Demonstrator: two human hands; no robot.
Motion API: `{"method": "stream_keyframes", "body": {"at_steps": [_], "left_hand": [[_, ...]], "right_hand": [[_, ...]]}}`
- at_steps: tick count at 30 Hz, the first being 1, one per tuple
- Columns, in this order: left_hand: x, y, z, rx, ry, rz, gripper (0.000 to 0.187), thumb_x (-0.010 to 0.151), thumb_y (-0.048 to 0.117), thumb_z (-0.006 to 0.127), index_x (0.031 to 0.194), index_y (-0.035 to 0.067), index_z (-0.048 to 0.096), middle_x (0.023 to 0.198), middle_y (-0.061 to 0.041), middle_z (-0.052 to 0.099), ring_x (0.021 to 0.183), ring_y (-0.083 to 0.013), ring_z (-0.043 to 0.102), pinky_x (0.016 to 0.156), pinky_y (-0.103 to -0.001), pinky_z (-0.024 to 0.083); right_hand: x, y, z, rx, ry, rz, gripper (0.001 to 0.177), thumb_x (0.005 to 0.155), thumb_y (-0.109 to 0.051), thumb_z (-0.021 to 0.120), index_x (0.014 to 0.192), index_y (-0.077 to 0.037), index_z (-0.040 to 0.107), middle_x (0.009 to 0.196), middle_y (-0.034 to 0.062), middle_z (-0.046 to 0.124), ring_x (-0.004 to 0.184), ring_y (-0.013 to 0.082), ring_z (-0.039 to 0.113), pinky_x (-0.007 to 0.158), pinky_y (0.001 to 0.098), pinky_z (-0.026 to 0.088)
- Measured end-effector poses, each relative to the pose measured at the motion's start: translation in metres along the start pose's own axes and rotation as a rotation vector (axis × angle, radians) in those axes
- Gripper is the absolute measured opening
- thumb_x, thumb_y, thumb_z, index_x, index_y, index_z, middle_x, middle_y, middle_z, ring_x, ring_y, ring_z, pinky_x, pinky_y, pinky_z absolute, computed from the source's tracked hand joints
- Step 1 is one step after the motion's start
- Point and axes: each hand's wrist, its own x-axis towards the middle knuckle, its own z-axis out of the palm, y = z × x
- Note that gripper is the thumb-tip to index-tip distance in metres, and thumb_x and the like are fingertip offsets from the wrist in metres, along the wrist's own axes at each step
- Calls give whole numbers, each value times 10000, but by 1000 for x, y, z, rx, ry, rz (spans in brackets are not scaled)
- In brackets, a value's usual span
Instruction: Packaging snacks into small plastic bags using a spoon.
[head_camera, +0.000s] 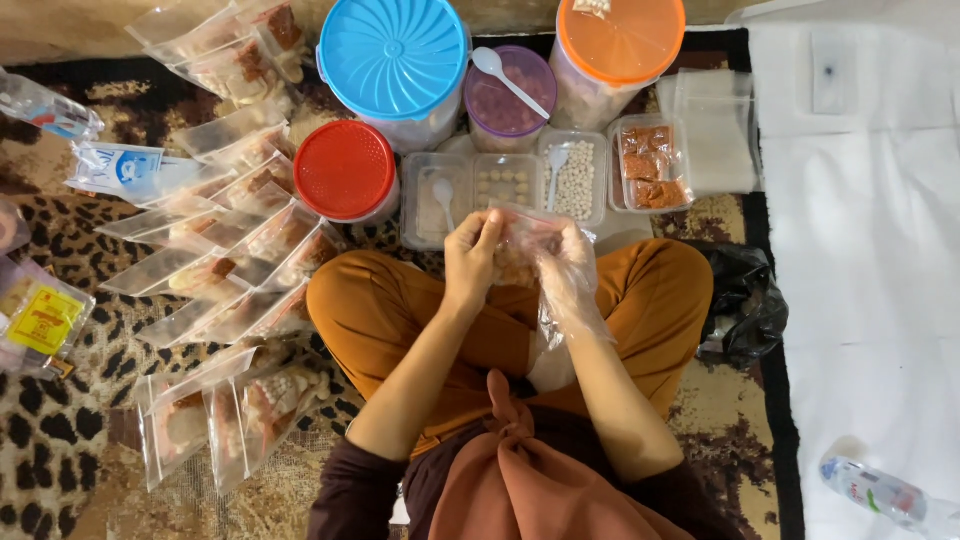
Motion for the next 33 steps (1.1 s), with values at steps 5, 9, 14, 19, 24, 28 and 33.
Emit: {"method": "stream_keyframes", "body": {"at_steps": [5,9,14,19,24,28,33], "left_hand": [[-1,11,15,72,230,72,202,1029,211,618,921,141,775,665,-35,609,651,-117,505,618,-280,486],[1,4,22,120,280,98,187,1034,237,620,942,151,759,636,-43,595,641,-114,508,603,-291,482],[6,-12,27,274,307,125,91,943,229,737,993,153,729,602,-77,554,579,-167,508,565,-363,451],[-3,-4,28,193,350,150,124,947,295,746,899,182,730,588,-51,579,580,-102,493,552,-304,462],[-1,-21,23,64,347,115,179,977,270,719,860,137,696,572,4,528,592,-66,468,537,-255,438],[-5,-6,23,61,291,115,170,969,238,728,852,120,694,576,-12,543,593,-70,477,516,-263,431],[-1,-23,19,-55,254,95,182,981,241,714,851,116,686,586,-29,574,561,-82,535,495,-251,443]], "right_hand": [[-3,-35,14,168,66,49,137,951,-268,752,925,-141,705,756,15,681,706,98,628,683,247,528],[20,2,15,84,93,16,216,999,-343,686,906,-149,708,721,32,692,649,112,641,620,261,529],[32,8,14,-86,50,2,210,874,-350,845,882,-182,719,686,0,690,653,85,608,622,257,502],[19,6,14,-229,83,-119,283,995,-417,673,840,-180,684,659,50,655,666,178,640,686,339,517],[8,-20,12,-155,94,-262,390,1087,-400,499,815,-158,640,602,47,632,630,192,622,654,318,497],[3,-45,13,-264,-67,6,395,934,-533,652,991,-142,669,970,116,717,998,310,677,913,440,503],[6,-33,20,30,32,88,115,831,-212,807,826,-126,731,788,21,717,788,114,655,731,286,545]]}}
